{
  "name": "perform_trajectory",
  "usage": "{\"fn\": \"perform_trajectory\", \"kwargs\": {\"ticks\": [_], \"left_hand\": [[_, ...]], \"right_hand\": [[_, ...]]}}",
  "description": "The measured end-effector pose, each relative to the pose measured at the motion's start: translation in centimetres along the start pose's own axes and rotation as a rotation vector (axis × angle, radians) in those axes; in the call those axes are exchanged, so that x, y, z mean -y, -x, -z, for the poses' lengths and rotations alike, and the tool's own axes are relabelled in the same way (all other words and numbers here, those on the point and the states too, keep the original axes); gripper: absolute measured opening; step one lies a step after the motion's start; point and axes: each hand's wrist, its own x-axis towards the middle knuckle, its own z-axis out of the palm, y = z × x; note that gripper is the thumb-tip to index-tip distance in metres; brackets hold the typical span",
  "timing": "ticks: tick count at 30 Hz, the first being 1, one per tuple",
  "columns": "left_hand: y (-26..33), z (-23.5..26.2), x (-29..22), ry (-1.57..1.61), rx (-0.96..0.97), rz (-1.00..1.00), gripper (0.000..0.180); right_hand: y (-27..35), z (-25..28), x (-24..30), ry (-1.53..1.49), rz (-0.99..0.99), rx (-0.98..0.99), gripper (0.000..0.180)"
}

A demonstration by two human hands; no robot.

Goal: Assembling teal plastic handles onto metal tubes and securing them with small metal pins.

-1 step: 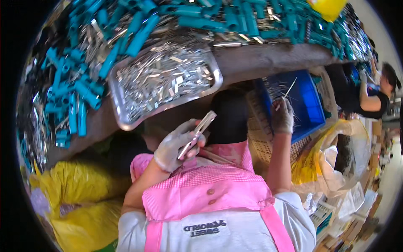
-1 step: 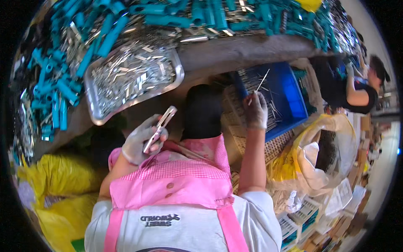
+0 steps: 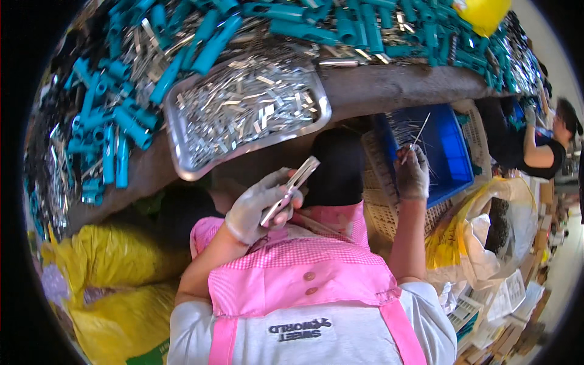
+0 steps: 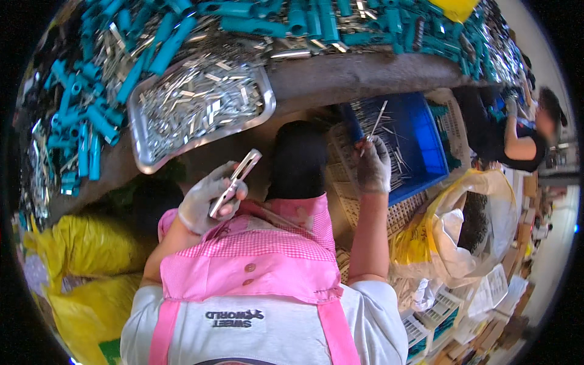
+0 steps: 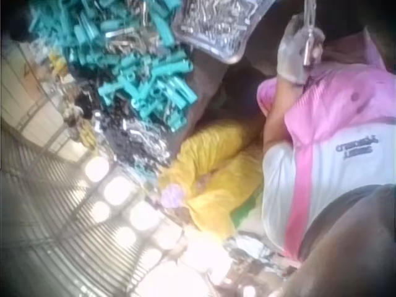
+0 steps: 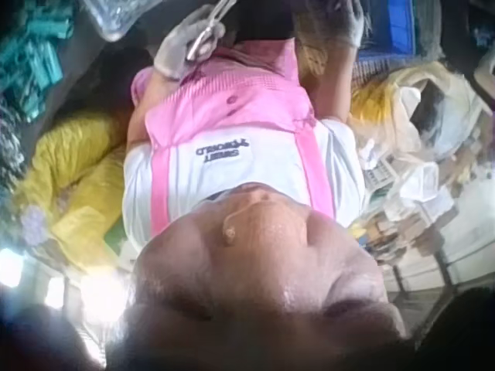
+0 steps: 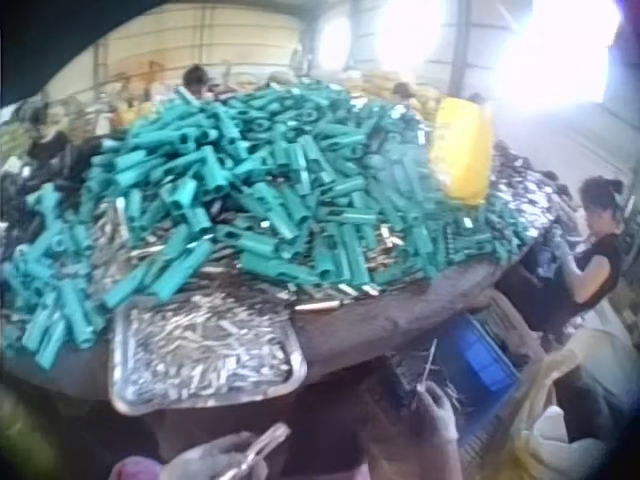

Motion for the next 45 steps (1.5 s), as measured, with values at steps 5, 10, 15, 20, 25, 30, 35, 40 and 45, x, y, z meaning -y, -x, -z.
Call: {"fn": "perform_trajectory", "kwargs": {"ticks": [5, 10, 15, 20, 25, 30, 35, 40, 45], "left_hand": [[2.7, 1.7, -0.2, 0.007, 0.059, -0.065, 0.04], [6.5, 2.5, -1.2, -0.143, -0.051, -0.076, 0.04], [8.3, 3.6, -0.7, -0.281, -0.093, -0.049, 0.035], [8.2, 3.9, -0.6, -0.327, -0.082, -0.024, 0.038], [7.4, 4.7, -0.4, -0.276, 0.063, 0.036, 0.044], [7.3, 4.5, -0.5, -0.194, 0.117, 0.079, 0.046], [7.0, 4.7, 0.1, -0.176, 0.144, 0.102, 0.047], [7.2, 5.6, 1.5, -0.084, 0.249, 0.115, 0.046], [7.3, 5.0, 1.2, -0.066, 0.207, 0.13, 0.047]], "right_hand": [[3.7, -9.5, 5.6, 0.976, 0.155, 0.616, 0.019], [3.5, -14.6, 6.8, 1.132, 0.194, 0.852, 0.02], [4.7, -18.9, 6.0, 1.31, 0.241, 0.99, 0.017], [5.6, -21.2, 3.3, 1.345, 0.296, 1.206, 0.017], [6.9, -22.1, 1.3, 1.312, 0.298, 1.338, 0.017], [6.9, -21.7, 0.9, 1.208, 0.081, 1.225, 0.018], [7.7, -21.3, 0.5, 1.254, 0.531, 1.335, 0.021], [8.8, -19.9, 0.4, 0.938, -0.189, 1.025, 0.022], [8.6, -18.1, -0.5, 0.944, -0.302, 0.971, 0.02]]}}
